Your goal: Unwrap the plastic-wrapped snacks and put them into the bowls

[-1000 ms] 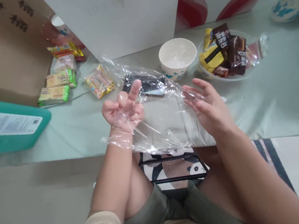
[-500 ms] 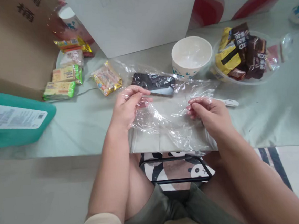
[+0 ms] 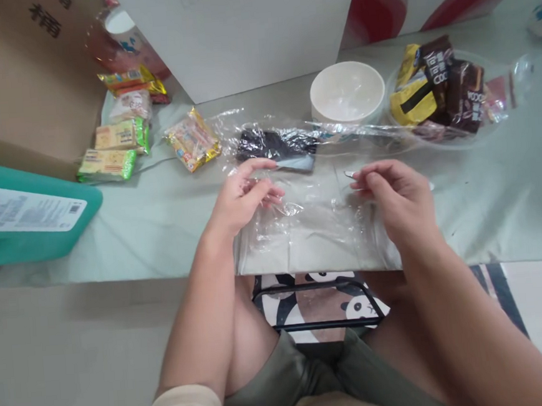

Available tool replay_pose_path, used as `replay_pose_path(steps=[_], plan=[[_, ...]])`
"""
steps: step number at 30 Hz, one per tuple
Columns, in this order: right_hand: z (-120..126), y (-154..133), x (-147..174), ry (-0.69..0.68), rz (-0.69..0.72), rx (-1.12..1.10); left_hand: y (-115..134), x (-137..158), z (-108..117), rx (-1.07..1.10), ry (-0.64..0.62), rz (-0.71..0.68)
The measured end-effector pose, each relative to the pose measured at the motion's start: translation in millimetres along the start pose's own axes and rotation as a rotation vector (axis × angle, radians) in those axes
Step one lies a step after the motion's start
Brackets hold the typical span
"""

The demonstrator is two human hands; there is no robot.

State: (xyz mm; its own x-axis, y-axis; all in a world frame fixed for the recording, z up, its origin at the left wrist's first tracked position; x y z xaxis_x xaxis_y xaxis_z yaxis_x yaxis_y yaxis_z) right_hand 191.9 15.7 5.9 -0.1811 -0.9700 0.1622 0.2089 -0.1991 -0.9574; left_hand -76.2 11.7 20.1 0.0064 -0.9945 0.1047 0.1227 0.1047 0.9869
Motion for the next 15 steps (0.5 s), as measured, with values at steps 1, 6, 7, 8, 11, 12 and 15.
replay_pose_path(steps=[1, 6, 7, 8, 11, 12, 15], plan=[[0, 0, -1, 0.022, -0.013, -0.023, 0, 1, -1, -0.010, -0.019, 0.011], [0, -3, -3, 0.015, -0.009, -0.113, 4, 0, 5, 0.097, 0.063, -0.017], [-1, -3, -4, -0.007, -0.002, -0.194, 6, 0, 7, 0.148, 0.077, -0.042], [0, -4, -5, -0.024, 0.000, -0.286, 7, -1, 9, 0.201, 0.088, -0.072], [3, -6, -9, -0.036, -0.021, -0.509, 11, -2, 13, 0.342, 0.109, -0.150], [4, -7, -10, -0.037, -0.030, -0.545, 11, -2, 14, 0.369, 0.111, -0.162], [7, -10, -12, -0.066, -0.028, -0.583, 11, -3, 15, 0.387, 0.126, -0.173]])
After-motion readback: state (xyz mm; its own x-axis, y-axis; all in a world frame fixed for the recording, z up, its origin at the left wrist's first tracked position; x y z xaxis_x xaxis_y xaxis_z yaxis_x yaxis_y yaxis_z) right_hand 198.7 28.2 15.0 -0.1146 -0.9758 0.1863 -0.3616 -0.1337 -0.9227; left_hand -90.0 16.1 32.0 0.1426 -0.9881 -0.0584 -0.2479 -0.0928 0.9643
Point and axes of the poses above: each hand's wrist, its own x-axis away from the middle knuckle, its own z-axis out of the back of the hand, y = z × x, the point moved 4 cm from there along -x, towards the middle knuckle, and after that the axes turned 9 degrees about -z, right-handed, at the moved point
